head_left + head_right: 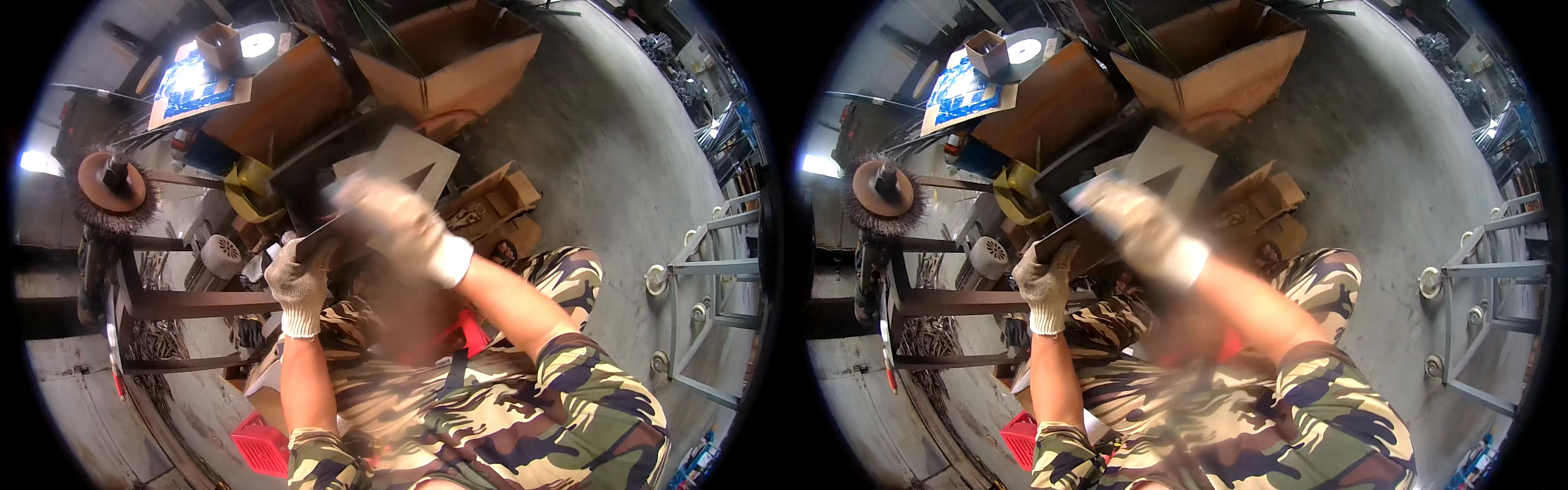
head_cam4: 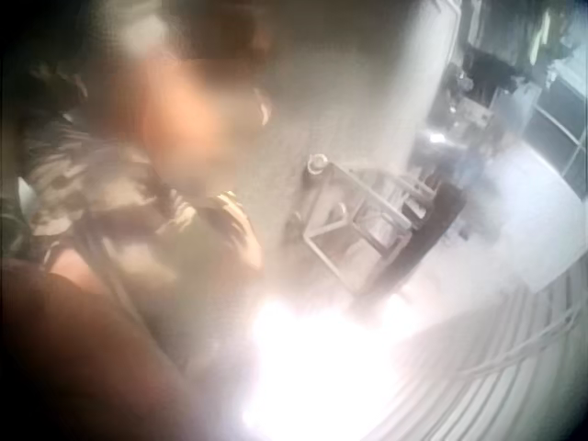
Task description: The person picks up a rectangular metal sheet and a sanding block, then sits on the floor to sand the sheet's surface. They repeatedly rub the sanding block across the metal sheet, flipping it over to work on both sides.
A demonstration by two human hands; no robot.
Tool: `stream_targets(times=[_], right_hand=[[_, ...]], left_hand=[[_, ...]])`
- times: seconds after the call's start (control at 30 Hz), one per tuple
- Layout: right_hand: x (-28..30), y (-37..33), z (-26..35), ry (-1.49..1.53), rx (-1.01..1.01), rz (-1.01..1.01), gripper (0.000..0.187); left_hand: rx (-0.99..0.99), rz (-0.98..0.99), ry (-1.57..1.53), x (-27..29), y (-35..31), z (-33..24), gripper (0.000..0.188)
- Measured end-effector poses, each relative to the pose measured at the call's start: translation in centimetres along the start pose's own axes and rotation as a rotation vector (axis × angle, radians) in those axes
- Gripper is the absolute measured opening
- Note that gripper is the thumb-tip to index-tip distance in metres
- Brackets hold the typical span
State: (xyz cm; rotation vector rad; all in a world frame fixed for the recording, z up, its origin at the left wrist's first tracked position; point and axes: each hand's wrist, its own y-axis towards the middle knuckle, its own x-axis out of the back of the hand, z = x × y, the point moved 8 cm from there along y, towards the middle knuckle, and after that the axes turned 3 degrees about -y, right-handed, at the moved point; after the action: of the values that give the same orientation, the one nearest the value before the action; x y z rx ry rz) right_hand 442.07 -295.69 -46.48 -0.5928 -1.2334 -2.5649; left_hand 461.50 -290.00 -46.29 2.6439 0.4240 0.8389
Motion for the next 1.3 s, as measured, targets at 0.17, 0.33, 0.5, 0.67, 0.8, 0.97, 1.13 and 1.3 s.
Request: stream_targets(times=[0.17, 0.33, 0.5, 0.67, 0.8, 0.97, 1.13, 1.3], right_hand=[[2.6, -6.0, -14.8, -0.071, -0.663, 0.132, 0.040], [2.5, -5.9, -15.6, -0.148, -0.697, 0.082, 0.038], [-1.0, 0.1, 2.2, 0.030, -0.002, -0.041, 0.043], [-3.1, 3.3, 7.0, -0.021, 0.032, -0.047, 0.042], [-0.3, -0.3, -1.3, 0.048, -0.042, -0.017, 0.046], [-0.5, -12.1, -18.8, -0.109, -1.138, 0.223, 0.051], [-0.1, -9.9, -18.6, -0.540, -0.664, 0.036, 0.054], [-4.7, 1.3, -1.9, -0.038, 0.007, -0.074, 0.040]], left_hand=[[0.122, 0.013, -0.023, -0.7, 0.3, -0.9, 0.019], [0.103, -0.023, -0.062, -0.8, 0.5, -0.5, 0.017], [0.070, -0.063, -0.085, -0.7, 1.2, -0.1, 0.016], [-0.092, -0.054, -0.067, 0.6, -0.4, 2.6, 0.012], [0.191, -0.090, -0.164, -0.8, -0.7, 2.0, 0.015], [0.209, -0.107, -0.161, -0.2, 0.2, 1.6, 0.018], [0.278, -0.161, -0.199, 0.4, 0.5, 2.9, 0.021], [0.387, -0.137, -0.094, 1.3, 0.8, 5.5, 0.026]])
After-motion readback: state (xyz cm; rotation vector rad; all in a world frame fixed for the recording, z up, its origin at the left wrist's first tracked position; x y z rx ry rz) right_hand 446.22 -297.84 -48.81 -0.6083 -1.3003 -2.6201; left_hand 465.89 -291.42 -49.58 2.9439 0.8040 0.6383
